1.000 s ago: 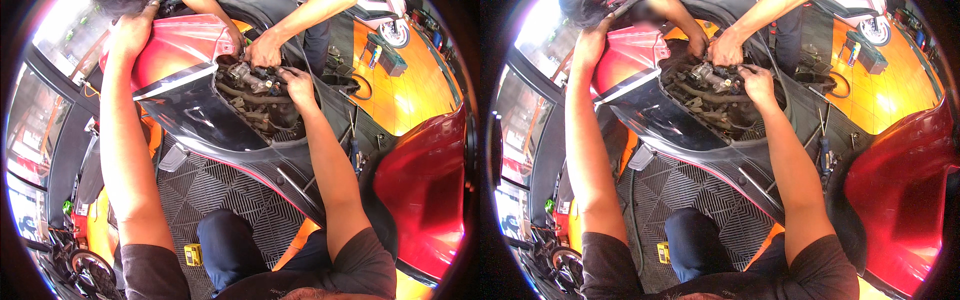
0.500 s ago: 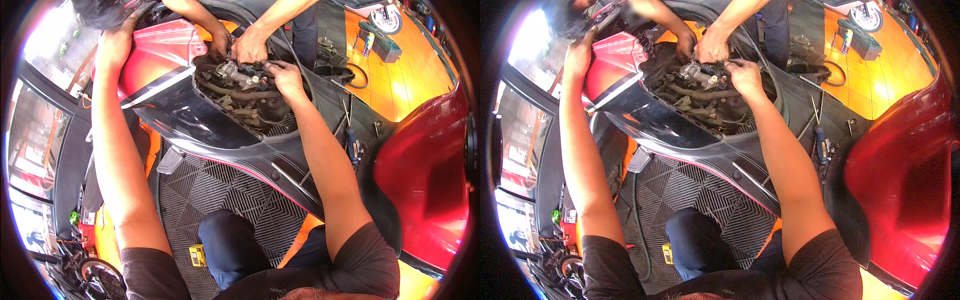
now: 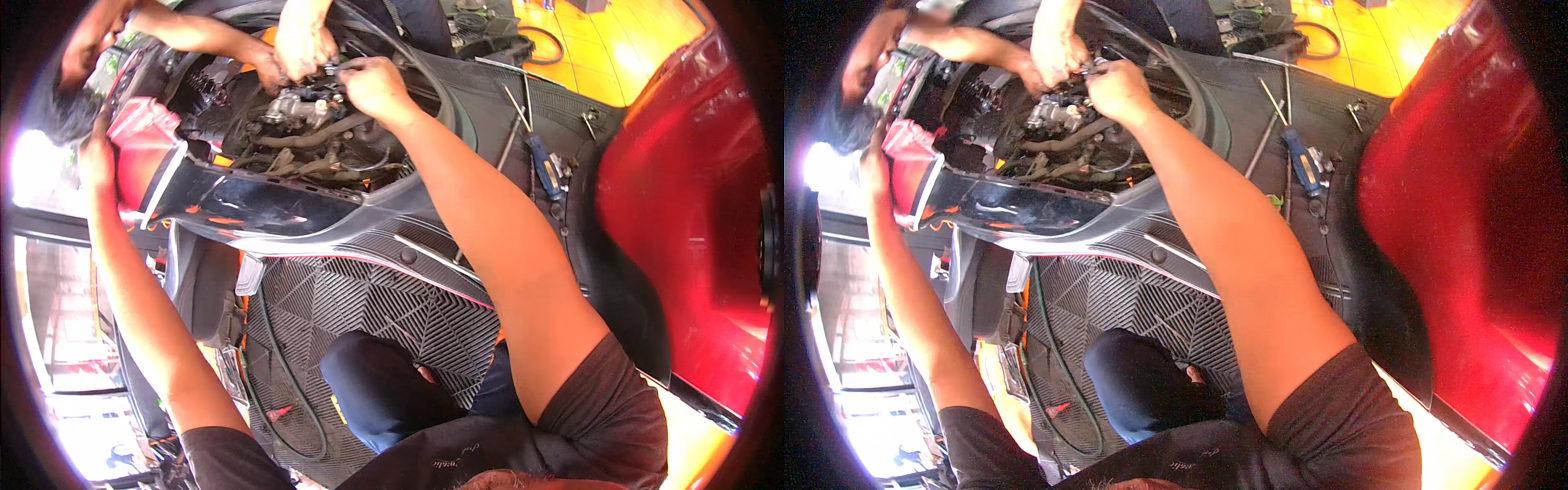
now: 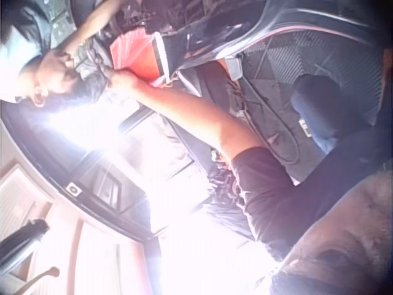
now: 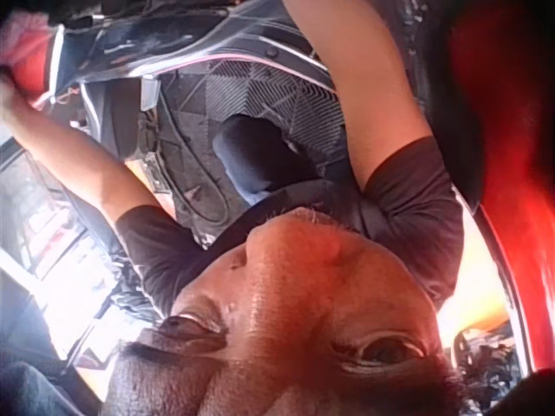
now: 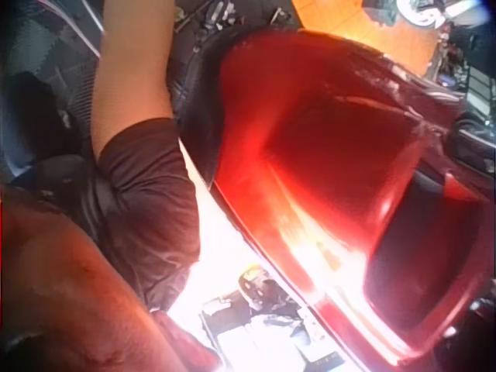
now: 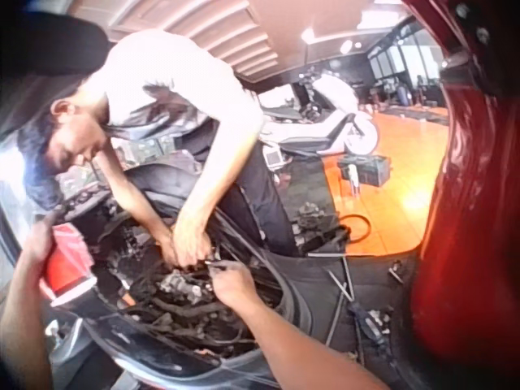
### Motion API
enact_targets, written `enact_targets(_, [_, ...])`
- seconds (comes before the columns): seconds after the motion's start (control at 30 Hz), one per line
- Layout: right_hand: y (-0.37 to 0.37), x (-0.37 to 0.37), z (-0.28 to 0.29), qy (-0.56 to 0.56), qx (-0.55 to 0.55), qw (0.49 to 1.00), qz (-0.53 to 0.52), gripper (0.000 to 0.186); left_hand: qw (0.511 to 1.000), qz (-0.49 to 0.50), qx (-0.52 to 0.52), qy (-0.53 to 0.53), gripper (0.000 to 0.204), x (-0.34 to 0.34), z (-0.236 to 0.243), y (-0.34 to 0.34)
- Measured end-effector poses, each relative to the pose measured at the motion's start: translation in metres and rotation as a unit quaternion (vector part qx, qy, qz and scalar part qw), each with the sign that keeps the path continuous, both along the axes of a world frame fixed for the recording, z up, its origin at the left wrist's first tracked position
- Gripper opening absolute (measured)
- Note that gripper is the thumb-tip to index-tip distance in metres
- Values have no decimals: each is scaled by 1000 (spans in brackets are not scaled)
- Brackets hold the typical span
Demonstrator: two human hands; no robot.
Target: The person aligns and installs a plastic fairing piece onto the front of a red motorcycle, then secures it using a screwdriver. The person later works with another person to access and manipulate internal engine components under the seat area.
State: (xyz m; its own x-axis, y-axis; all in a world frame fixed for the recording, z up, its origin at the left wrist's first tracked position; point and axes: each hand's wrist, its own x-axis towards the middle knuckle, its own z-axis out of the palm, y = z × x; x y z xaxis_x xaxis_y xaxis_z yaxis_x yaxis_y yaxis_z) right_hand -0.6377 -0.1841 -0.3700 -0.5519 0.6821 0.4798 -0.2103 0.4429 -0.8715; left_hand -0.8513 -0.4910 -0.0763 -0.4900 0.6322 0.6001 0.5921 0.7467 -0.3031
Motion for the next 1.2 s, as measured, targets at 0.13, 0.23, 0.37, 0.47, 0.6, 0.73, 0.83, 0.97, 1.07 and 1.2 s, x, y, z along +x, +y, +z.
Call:
enact_targets(0.13, [-10, 6, 13, -27, -127, 991, 46, 24, 1000, -23, 12, 1, 52, -7, 10, -13])
enact_targets(0.23, [-5, 6, 10, -28, -115, 992, 43, 25, 999, -38, 30, -3, 48, -12, 10, -11])
enact_targets(0.37, [-2, 1, 11, 52, 70, 996, 18, 25, 999, 33, 40, -14, 44, -8, 9, -4])
enact_targets(0.47, [-4, 10, 13, 2, -93, 992, 90, 25, 992, 105, 62, -42, 42, -1, 10, -2])
enact_targets(0.6, [-9, -4, 10, 44, -145, 981, 122, 24, 996, 1, 81, -22, 52, -21, 23, -34])
enact_targets(0.73, [-8, 19, 11, 6, 2, 1000, 4, 24, 931, -16, 296, -211, 58, 57, -13, 15])
enact_targets(0.83, [-21, 34, 20, -40, -124, 991, -1, 28, 922, -47, 297, -246, 57, 67, -21, 11])
enact_targets(0.97, [-28, 85, -1, -75, 135, 963, -222, 28, 945, -105, 255, -179, 48, 84, -29, 24])
enact_targets(1.07, [-42, 118, 25, -137, -162, 964, -160, 27, 907, -82, 305, -279, 41, 76, -20, 11])
enact_targets(1.2, [-43, 166, 1, -212, -90, 948, -220, 31, 981, 66, 139, -115, 41, 82, -7, -11])
